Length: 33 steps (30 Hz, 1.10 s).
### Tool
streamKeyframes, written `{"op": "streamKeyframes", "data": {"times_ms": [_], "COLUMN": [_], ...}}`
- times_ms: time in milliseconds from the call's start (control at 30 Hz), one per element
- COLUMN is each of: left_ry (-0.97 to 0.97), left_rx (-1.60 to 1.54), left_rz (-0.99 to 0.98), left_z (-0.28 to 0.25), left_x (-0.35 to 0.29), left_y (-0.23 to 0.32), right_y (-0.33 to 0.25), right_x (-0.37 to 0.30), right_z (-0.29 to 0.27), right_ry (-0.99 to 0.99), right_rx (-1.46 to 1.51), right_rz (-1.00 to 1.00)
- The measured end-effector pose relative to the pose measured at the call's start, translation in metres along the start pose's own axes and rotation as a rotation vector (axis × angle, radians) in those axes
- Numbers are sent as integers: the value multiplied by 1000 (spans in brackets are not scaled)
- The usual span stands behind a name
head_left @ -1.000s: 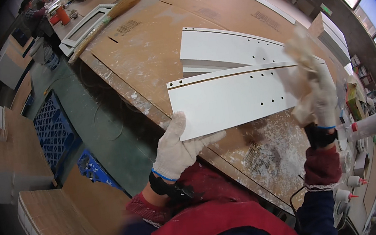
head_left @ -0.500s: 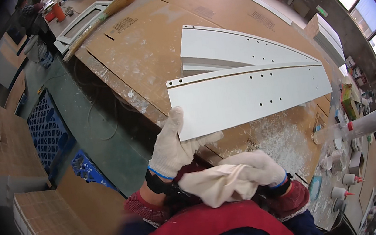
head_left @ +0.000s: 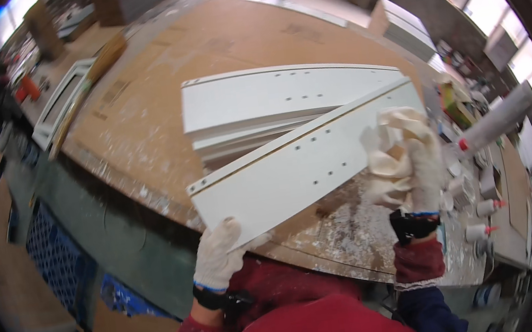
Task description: The person picks up white wooden panels from a stack and wipes them with a cloth. They then use a small metal tool to scrape the edges and surfaces of the panels, removing residue or burrs. The person handles the panels one by one, flipping them over to treat different sides before placing them back on the workbench.
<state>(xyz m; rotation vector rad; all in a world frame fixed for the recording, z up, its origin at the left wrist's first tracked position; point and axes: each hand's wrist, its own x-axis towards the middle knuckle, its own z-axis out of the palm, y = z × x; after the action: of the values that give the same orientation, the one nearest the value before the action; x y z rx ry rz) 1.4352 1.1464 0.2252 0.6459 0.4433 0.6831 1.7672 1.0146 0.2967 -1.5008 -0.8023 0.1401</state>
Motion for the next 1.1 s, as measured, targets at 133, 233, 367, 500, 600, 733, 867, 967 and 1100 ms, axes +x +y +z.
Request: {"op": "streamKeyframes", "data": {"times_ms": [133,233,367,500,600,733,867,967,1100], "left_ry": [97,140,226,219,299,254,398,299,42], "left_rx": [-83,-106,-22,47,28,321,1058,1825,2147], "left_rz": [14,-5,-24,-26,20,215,526,927,1186], "left_z": [-5,-17,-29,-80,-82,-40,-37,-62,-46], "left_x": [3,6,-11,-35,-48,-75,-90,-90,-75], "left_y": [-15,-21,-18,-21,-13,17,21,19,20], "right_y": [30,70,95,83,80,58,48,29,37], "right_x": [-17,-31,-38,-53,-66,-78,-80,-83,-89], "right_z": [22,21,27,35,30,22,27,22,22], "right_ry": [54,94,-42,45,80,144,157,153,136], "right_rx": [372,658,927,826,814,842,969,931,782], "right_rz": [297,475,565,482,467,467,507,490,462]}}
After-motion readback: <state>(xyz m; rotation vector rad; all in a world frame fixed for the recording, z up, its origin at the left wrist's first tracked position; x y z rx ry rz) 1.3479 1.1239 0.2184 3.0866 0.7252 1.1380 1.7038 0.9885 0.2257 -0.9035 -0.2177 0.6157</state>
